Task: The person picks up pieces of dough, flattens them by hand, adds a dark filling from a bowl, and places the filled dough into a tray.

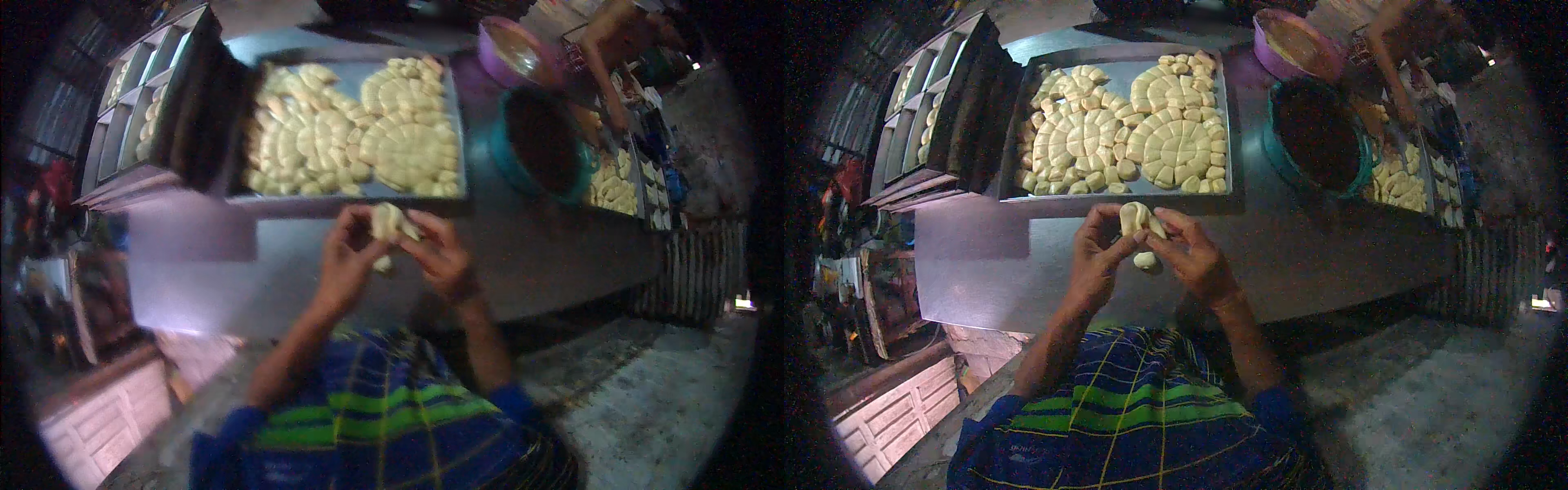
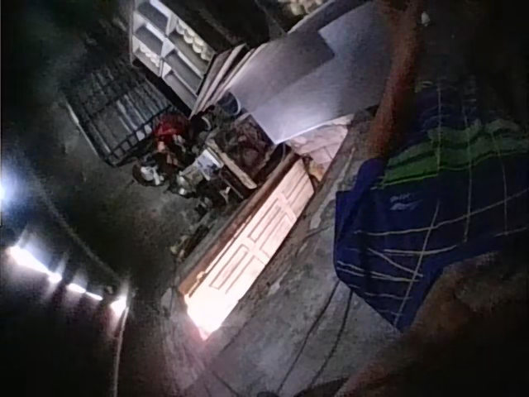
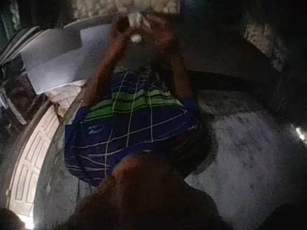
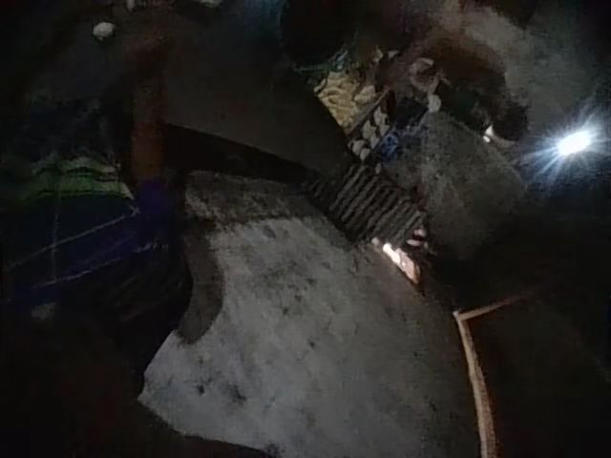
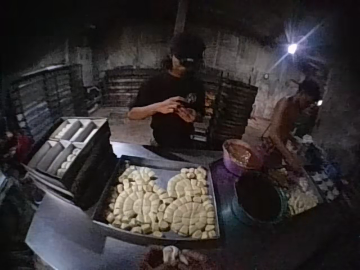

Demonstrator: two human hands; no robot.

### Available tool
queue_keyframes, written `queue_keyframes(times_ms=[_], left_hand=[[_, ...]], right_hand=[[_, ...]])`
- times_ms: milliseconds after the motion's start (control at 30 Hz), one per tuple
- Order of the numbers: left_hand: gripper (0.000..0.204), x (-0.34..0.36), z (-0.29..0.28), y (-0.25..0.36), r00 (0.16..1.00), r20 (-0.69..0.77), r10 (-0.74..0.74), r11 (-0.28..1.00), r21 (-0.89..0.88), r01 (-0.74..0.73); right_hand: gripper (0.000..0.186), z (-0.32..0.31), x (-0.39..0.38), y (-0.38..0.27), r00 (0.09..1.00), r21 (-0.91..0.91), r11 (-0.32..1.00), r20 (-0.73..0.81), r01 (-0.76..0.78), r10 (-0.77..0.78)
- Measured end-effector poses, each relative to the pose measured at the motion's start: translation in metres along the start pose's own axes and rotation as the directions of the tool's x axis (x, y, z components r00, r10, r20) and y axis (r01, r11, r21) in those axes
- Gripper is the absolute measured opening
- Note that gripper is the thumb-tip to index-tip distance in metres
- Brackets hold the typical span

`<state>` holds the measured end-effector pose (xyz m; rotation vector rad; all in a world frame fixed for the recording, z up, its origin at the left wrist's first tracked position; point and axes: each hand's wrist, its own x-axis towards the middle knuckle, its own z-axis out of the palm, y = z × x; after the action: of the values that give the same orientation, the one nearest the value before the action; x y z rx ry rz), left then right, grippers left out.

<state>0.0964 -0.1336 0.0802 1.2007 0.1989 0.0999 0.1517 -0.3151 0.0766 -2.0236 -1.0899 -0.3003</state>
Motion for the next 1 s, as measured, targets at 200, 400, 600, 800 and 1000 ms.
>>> queue_keyframes(times_ms=[200, 400, 600, 800, 1000], left_hand=[[0.03, -0.004, -0.021, 0.008, 0.979, 0.205, -0.016, 0.98, 0.198, -0.026], [0.033, -0.004, -0.037, 0.008, 0.961, 0.215, -0.175, 0.984, 0.064, 0.165], [0.033, 0.005, -0.037, -0.016, 0.858, 0.253, -0.447, 0.822, -0.262, 0.505], [0.027, -0.008, -0.031, -0.026, 0.89, 0.149, -0.432, 0.768, -0.456, 0.449], [0.028, -0.01, -0.03, -0.014, 0.924, 0.105, -0.367, 0.858, -0.345, 0.38]], right_hand=[[0.035, -0.024, 0.019, -0.018, 0.953, 0.041, 0.961, 0.145, -0.274, 0.265], [0.036, -0.019, 0.021, -0.003, 0.989, 0.161, 0.982, 0.125, -0.102, 0.082], [0.044, -0.002, 0.013, -0.022, 0.999, -0.01, 1.0, 0.03, 0.025, -0.025], [0.043, 0.024, 0.008, -0.058, 0.98, -0.1, 0.983, -0.139, -0.155, 0.141], [0.029, 0.031, 0.003, -0.055, 0.91, -0.01, 0.934, -0.228, -0.358, 0.347]])
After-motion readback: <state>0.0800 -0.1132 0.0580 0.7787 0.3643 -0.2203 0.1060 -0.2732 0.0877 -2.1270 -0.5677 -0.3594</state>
